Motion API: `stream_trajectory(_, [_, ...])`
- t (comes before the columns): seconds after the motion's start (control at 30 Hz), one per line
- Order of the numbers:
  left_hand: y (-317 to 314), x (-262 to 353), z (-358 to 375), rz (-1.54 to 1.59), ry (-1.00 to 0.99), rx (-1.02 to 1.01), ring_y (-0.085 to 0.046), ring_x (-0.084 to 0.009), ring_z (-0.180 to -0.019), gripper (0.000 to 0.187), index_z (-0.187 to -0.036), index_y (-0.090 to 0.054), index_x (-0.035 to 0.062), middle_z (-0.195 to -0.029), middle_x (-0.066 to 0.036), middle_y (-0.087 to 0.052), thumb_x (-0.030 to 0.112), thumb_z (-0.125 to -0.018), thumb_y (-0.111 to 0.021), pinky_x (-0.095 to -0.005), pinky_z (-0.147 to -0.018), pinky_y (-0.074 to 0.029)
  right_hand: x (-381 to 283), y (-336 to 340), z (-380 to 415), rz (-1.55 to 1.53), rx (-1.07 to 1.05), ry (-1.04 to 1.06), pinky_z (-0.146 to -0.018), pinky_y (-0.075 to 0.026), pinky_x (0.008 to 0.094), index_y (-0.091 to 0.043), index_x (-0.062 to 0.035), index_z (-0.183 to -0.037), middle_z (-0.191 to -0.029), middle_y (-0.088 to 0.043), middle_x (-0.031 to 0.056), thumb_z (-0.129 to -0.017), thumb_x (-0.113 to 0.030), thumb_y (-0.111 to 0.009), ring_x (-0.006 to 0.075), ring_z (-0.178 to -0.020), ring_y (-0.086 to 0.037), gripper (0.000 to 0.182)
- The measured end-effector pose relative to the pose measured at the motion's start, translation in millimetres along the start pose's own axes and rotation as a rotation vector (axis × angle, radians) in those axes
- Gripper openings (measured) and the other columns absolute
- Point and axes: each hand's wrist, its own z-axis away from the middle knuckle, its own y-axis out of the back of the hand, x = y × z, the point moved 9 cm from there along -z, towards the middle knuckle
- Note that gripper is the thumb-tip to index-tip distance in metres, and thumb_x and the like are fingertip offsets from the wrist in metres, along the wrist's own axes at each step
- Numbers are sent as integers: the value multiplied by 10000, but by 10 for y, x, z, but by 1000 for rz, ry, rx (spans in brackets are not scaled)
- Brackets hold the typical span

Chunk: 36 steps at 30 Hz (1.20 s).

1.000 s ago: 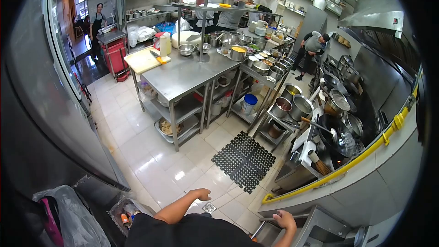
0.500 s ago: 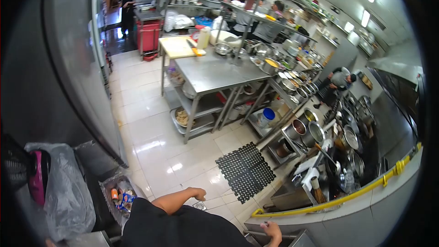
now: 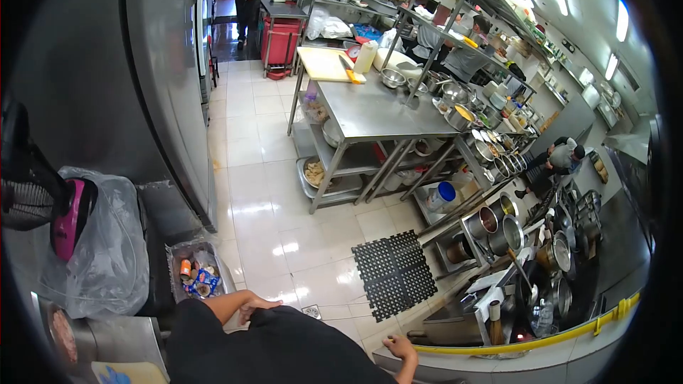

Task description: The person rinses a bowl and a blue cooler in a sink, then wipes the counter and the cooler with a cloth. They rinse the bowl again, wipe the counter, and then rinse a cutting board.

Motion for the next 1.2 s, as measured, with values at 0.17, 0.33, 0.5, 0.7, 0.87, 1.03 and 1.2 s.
stream_trajectory(0.17, [426, 391, -311, -440, -222, 335, -228, -412, -1307, 1036, -1440, -93, 143, -1467, -215, -89, 828, -692, -308, -543, -963, -332, 19, 35, 60, -44, -2, 40, -849, -453, 371, -553, -2, -1167, -1040, -617, 215, -803, -414, -583, 323, -990, -589, 551])
stream_trajectory(0.33, [-507, 711, 231, -296, -251, 63, -409, -386, -1207, 1003, -1412, -219, 89, -1438, -210, -203, 799, -718, -365, -511, -891, -431, 493, -378, -376, 33, 43, 141, -767, -477, 368, -606, 3, -1094, -946, -650, 183, -896, -504, -380, 270, -893, -622, 589])
stream_trajectory(0.5, [-1012, 632, 252, -387, -236, 100, -404, -397, -1201, 1001, -1410, -247, 144, -1418, -206, -253, 831, -689, -345, -559, -864, -423, 699, -916, -525, -503, -89, -42, -687, -483, 345, -624, -3, -1059, -850, -646, 123, -899, -592, -216, 217, -779, -605, 735])
stream_trajectory(0.7, [-987, 118, -142, -250, -66, 312, -350, -406, -1241, 1069, -1416, -220, 116, -1424, -208, -237, 855, -655, -346, -588, -935, -339, 921, -2172, -1068, -165, -459, 183, -571, -493, 332, -597, -43, -791, -720, -589, 51, -855, -274, -507, 170, -618, -555, 256])
stream_trajectory(0.87, [-1805, -21, 362, -140, 6, 170, -424, -364, -1188, 1105, -1388, -290, 97, -1381, -174, -338, 886, -615, -332, -532, -921, -362, 1195, -2691, -1001, -235, -640, 149, -616, -512, 376, -580, -56, -917, -815, -566, 67, -881, -324, -442, 192, -678, -564, 304])
stream_trajectory(1.03, [-1553, -112, -180, -204, -5, 140, -504, -242, -1116, 1097, -1349, -349, 96, -1277, -134, -450, 896, -598, -338, -447, -855, -434, 973, -2262, -107, -437, -875, -317, -624, -521, 395, -460, -96, -1135, -866, -542, 94, -876, -642, -241, 209, -695, -567, 643])
stream_trajectory(1.2, [-1504, 130, -191, -158, -52, 194, -469, -296, -1159, 1214, -1396, -166, 41, -1335, -159, -357, 867, -556, -456, -558, -864, -435, 1032, -2291, 57, -399, -973, -314, -607, -536, 337, -498, -82, -1134, -928, -575, 107, -851, -651, -342, 180, -676, -582, 654])
